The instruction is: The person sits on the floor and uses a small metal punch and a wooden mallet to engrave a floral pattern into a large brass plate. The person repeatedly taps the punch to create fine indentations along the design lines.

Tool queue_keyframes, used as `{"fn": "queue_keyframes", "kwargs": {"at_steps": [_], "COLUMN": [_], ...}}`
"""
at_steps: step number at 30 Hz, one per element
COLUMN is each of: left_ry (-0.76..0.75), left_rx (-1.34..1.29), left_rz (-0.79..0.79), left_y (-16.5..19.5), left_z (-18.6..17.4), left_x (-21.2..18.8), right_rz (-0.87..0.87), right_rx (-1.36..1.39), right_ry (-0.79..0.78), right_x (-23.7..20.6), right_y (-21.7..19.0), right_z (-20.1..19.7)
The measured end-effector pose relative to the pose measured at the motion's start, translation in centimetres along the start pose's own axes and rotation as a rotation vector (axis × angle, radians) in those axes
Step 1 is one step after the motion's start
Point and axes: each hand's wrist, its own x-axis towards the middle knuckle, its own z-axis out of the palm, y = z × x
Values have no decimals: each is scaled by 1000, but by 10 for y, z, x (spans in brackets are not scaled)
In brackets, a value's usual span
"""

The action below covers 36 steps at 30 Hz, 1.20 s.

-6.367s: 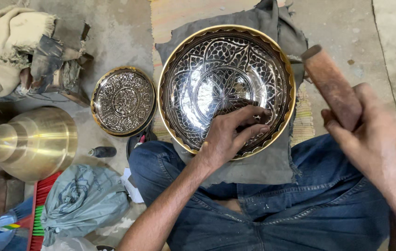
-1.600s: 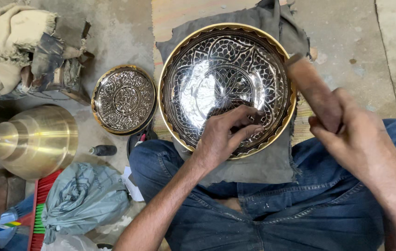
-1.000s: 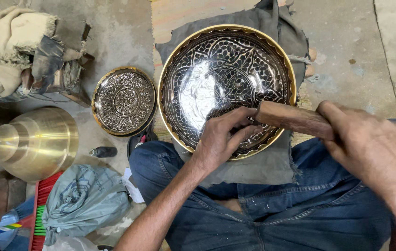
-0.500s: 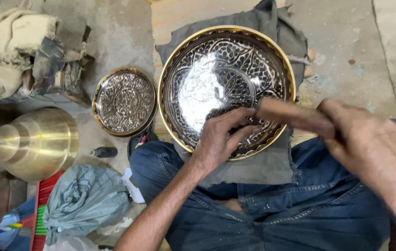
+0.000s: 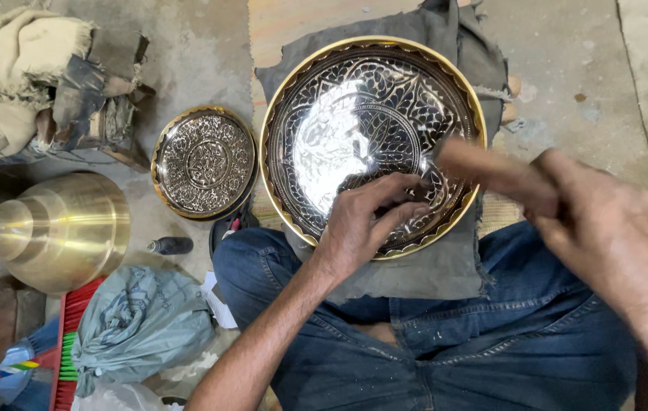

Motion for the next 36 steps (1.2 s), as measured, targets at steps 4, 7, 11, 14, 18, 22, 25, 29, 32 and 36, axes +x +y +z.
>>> {"fn": "queue_keyframes", "kwargs": {"at_steps": [4, 7, 11, 14, 18, 22, 25, 29, 32, 36], "left_ry": [7, 2, -30, -28, -28, 15, 10, -8, -21, -19], "left_rx": [-16, 5, 35, -12, -17, -9, -7, 16, 23, 25], "left_rz": [-41, -34, -100, -104, -116, 4, -8, -30, -84, -5], "left_y": [0, 0, 1, 1, 1, 2, 1, 0, -2, -5], "left_z": [1, 1, 1, -1, 0, -1, -1, 0, 2, 4], "left_x": [-3, 1, 1, 0, 0, -1, -2, -2, -2, -1], "right_rz": [56, 91, 112, 115, -5, 189, 274, 125, 56, 120], "right_rx": [62, 78, -2, 74, -187, 112, 120, 103, -16, 11], "right_ry": [-97, -174, -268, -207, -249, -187, -194, -149, -187, -220], "right_x": [1, 5, 4, 2, 3, 2, 0, -2, -2, -4], "right_y": [-2, -3, -6, -6, -7, -13, -18, -16, -10, -2], "right_z": [0, 0, 1, 1, 0, -6, -9, -8, -2, 3]}}
